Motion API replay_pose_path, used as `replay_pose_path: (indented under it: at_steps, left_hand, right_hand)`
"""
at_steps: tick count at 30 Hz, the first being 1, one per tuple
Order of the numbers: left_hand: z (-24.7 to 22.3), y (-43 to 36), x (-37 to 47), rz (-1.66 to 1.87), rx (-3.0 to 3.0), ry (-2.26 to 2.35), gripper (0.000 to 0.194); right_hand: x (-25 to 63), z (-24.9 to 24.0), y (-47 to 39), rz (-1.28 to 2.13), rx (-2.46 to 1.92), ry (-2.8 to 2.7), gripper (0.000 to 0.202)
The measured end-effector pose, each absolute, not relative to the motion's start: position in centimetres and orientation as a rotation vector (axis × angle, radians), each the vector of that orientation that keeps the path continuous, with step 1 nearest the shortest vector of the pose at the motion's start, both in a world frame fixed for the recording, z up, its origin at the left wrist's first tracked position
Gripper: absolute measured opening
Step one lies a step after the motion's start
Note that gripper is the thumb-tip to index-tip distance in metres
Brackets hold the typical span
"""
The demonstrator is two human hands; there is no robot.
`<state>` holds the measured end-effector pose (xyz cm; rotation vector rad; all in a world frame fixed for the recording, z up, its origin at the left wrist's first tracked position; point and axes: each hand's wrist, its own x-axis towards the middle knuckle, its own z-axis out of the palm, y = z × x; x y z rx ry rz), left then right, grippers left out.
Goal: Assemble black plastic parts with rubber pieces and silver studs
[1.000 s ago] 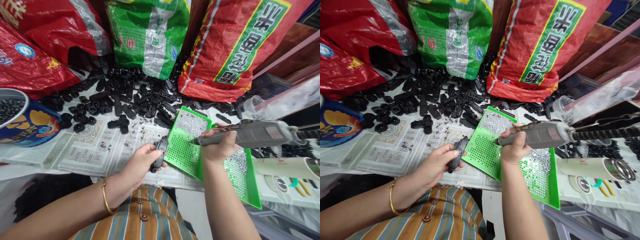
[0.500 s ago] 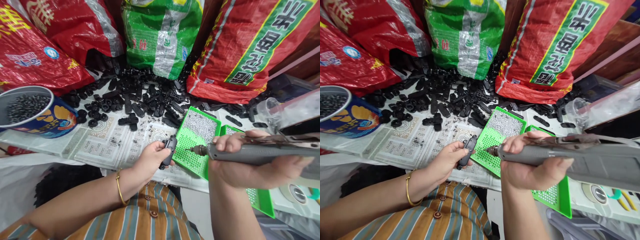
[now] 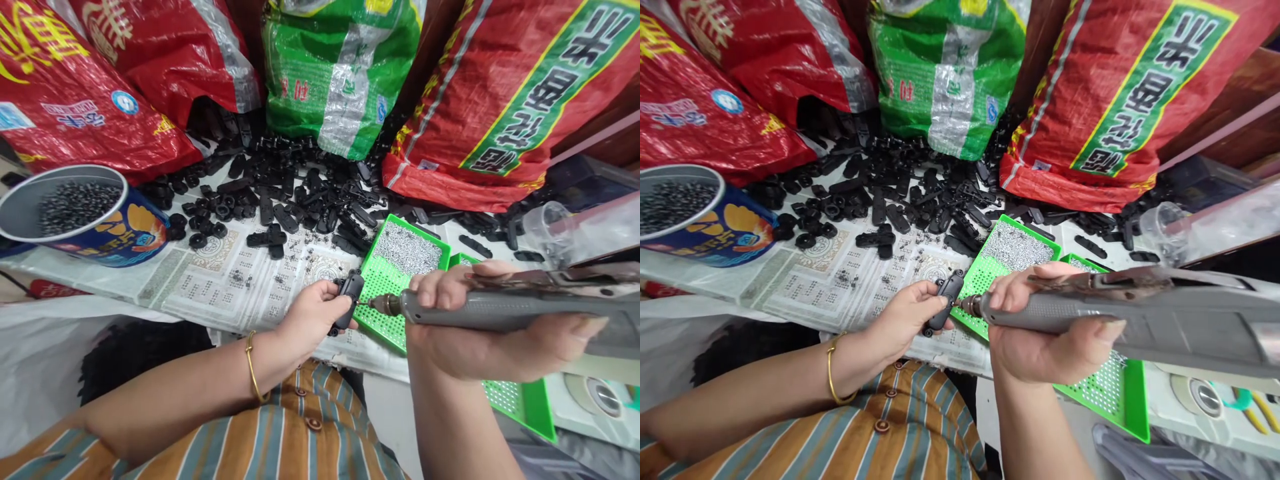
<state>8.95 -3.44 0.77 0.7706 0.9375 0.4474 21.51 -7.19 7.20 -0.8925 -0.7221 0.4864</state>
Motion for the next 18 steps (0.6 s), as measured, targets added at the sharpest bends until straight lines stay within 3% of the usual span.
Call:
replay_pose_path:
  at_steps: [18]
  left_hand:
    - [0.9, -4.0, 9.4, 0.503, 0.802, 0.987, 0.009]
  right_hand:
    - [20.4, 6.7, -7.5, 0.585, -0.854, -0.879, 0.031]
